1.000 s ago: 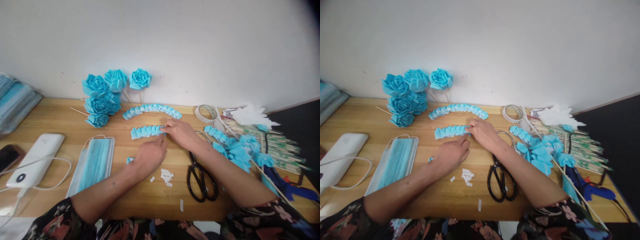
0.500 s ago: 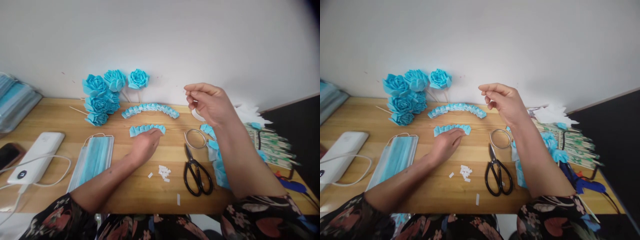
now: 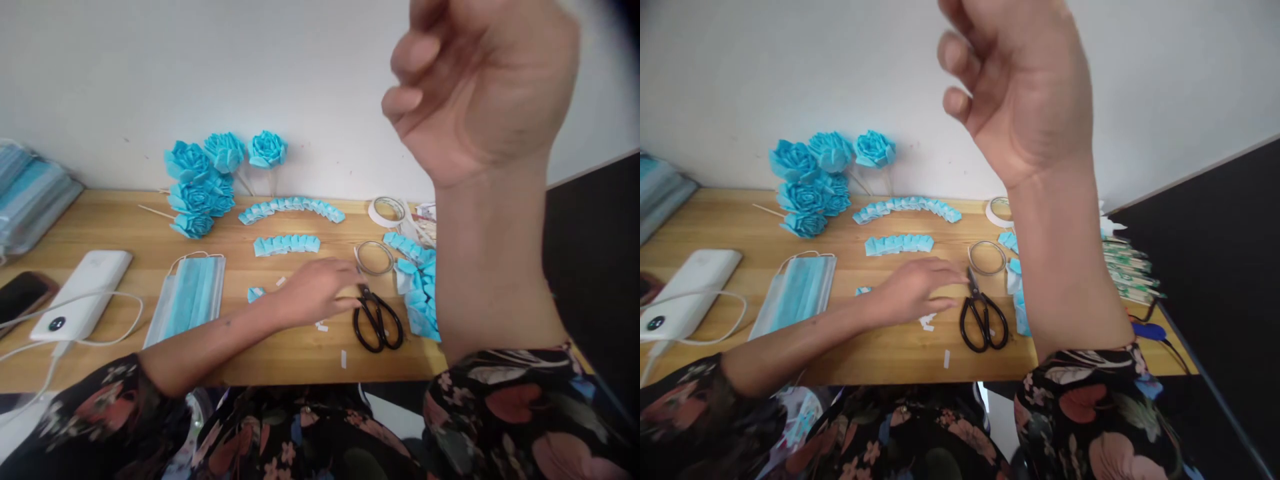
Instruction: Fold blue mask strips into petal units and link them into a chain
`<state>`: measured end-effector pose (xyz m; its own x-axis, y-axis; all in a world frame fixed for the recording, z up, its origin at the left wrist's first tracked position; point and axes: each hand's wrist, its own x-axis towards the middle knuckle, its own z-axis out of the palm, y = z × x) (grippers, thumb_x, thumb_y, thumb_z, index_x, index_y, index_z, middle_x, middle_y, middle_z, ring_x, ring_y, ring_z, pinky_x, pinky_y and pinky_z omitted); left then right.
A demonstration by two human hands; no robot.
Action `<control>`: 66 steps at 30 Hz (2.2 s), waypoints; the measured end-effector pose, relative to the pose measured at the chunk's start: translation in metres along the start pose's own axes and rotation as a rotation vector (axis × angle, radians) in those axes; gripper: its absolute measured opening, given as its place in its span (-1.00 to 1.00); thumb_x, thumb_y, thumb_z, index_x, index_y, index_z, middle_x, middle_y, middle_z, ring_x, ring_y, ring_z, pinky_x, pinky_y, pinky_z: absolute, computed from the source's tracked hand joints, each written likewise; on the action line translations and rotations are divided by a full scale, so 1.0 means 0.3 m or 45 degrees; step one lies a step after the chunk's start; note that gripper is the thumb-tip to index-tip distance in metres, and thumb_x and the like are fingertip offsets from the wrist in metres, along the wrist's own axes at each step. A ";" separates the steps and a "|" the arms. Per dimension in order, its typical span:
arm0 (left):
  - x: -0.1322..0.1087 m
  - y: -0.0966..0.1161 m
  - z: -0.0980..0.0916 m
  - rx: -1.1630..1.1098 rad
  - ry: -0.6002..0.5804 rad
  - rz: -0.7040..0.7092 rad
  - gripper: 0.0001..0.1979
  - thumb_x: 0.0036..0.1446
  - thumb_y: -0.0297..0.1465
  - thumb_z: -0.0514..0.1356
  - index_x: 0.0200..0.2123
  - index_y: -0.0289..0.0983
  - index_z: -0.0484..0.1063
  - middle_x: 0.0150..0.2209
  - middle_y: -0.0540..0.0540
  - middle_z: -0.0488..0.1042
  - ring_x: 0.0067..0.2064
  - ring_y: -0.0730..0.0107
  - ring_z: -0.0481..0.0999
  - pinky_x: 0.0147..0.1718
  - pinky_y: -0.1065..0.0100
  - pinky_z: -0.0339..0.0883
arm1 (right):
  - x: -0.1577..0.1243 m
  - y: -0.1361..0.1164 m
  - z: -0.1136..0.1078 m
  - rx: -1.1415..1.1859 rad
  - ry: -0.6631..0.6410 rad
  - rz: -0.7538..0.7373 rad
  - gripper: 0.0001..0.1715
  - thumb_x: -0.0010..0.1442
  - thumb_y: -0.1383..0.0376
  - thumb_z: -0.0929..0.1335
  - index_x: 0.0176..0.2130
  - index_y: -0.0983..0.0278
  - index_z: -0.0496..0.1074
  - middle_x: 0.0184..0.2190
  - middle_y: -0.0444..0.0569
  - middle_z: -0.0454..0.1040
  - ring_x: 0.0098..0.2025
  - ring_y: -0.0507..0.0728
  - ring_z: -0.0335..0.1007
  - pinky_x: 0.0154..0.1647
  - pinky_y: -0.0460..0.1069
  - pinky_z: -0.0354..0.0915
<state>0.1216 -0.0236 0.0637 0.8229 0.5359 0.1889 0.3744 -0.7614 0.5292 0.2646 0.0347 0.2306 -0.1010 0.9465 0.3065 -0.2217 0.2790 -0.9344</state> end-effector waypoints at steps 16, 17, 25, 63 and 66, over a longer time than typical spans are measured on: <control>-0.478 0.036 -0.005 -0.088 0.154 -0.235 -0.72 0.30 -0.42 0.02 -0.03 -0.28 0.46 0.00 -0.18 0.53 0.06 0.27 0.48 0.06 0.21 0.35 | -0.683 0.276 -0.175 -1.201 -0.332 0.374 -0.71 0.25 0.19 0.29 -0.09 0.08 0.54 -0.29 -0.07 0.59 -0.28 0.14 0.53 -0.25 0.05 0.44; -0.510 0.057 0.017 -0.150 0.171 -0.244 -0.73 0.29 -0.43 0.04 -0.03 -0.28 0.47 0.00 -0.18 0.53 0.08 0.27 0.47 0.07 0.21 0.35 | -0.744 0.294 -0.179 -1.201 -0.316 0.421 -0.71 0.25 0.18 0.29 -0.09 0.06 0.53 -0.28 -0.08 0.59 -0.27 0.15 0.54 -0.26 0.04 0.44; -0.567 0.199 0.105 -0.838 0.156 -0.360 -0.76 0.30 -0.44 0.05 -0.12 -0.24 0.52 -0.20 -0.10 0.60 -0.17 0.44 0.56 -0.14 0.39 0.41 | -0.975 0.441 -0.064 -1.060 0.192 0.443 -0.71 0.28 0.13 0.25 -0.22 0.12 0.52 -0.27 -0.04 0.57 -0.23 0.21 0.53 -0.16 0.08 0.43; -0.723 -0.054 0.071 -0.351 0.540 -0.177 -0.85 0.24 -0.51 0.12 -0.25 -0.27 0.49 -0.46 -0.05 0.50 -0.39 0.41 0.46 -0.39 0.44 0.24 | -0.399 0.635 0.395 -1.413 -0.486 0.250 -0.79 0.12 0.38 0.40 -0.18 0.24 0.45 -0.32 -0.13 0.57 -0.29 0.05 0.45 -0.25 -0.06 0.17; -0.725 -0.054 0.066 -0.374 0.518 -0.191 -0.85 0.24 -0.50 0.11 -0.26 -0.26 0.49 -0.46 -0.06 0.50 -0.39 0.41 0.46 -0.40 0.44 0.24 | -0.378 0.646 0.400 -1.368 -0.480 0.242 -0.60 0.14 0.36 0.39 0.01 0.19 0.41 -0.28 -0.14 0.58 -0.27 0.06 0.47 -0.24 -0.06 0.19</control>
<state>-0.0549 -0.1350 -0.0023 0.5149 0.7742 0.3682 0.2917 -0.5621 0.7739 0.1167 -0.0381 0.0367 -0.3677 0.9299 0.0099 0.7496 0.3027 -0.5886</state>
